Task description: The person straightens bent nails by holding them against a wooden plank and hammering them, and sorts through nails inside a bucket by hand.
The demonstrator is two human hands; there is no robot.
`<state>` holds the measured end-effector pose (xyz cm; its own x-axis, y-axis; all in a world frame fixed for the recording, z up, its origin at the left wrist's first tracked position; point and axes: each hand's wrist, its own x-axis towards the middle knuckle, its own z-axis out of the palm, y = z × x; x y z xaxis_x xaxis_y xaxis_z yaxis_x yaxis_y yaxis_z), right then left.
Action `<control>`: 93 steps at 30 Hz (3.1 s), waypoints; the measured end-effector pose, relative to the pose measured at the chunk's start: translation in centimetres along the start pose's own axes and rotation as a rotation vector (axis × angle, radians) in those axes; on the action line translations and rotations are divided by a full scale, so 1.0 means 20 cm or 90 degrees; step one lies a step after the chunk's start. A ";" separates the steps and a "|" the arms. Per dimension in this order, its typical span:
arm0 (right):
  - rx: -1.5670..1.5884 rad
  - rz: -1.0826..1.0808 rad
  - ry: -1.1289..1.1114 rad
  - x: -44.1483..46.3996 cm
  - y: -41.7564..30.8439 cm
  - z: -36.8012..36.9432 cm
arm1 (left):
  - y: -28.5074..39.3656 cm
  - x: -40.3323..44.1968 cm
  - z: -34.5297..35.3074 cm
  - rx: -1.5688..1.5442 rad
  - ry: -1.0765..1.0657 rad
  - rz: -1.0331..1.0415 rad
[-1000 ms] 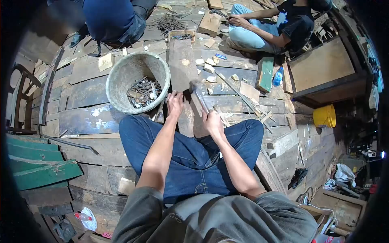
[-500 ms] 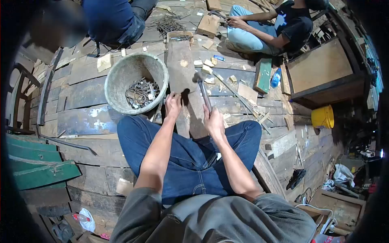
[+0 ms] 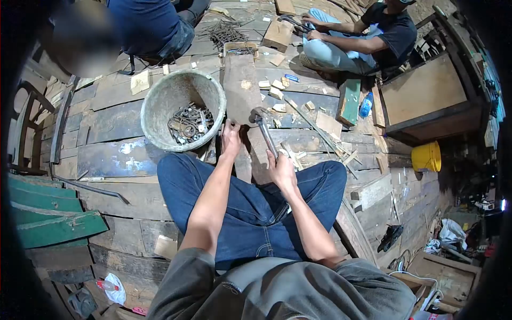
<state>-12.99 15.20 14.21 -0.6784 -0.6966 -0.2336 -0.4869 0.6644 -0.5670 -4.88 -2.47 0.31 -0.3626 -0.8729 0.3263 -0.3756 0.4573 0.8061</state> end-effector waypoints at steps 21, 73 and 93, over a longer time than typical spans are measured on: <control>0.173 -0.009 0.099 -0.06 0.28 -0.24 | 1.43 -0.37 -0.85 -1.006 -0.102 -0.461; 1.008 0.326 -0.466 0.55 0.64 0.01 | 0.32 0.04 -0.31 -0.172 -0.146 -0.109; 1.023 0.450 -0.402 0.62 0.71 0.19 | 0.25 -0.04 -0.18 0.318 -0.291 0.082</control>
<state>-26.31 15.00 0.24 -0.0358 -0.6753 -0.7367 0.9333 0.2410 -0.2662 -3.37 -0.09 5.76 -0.7133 -0.6969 0.0745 -0.6134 0.6722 0.4145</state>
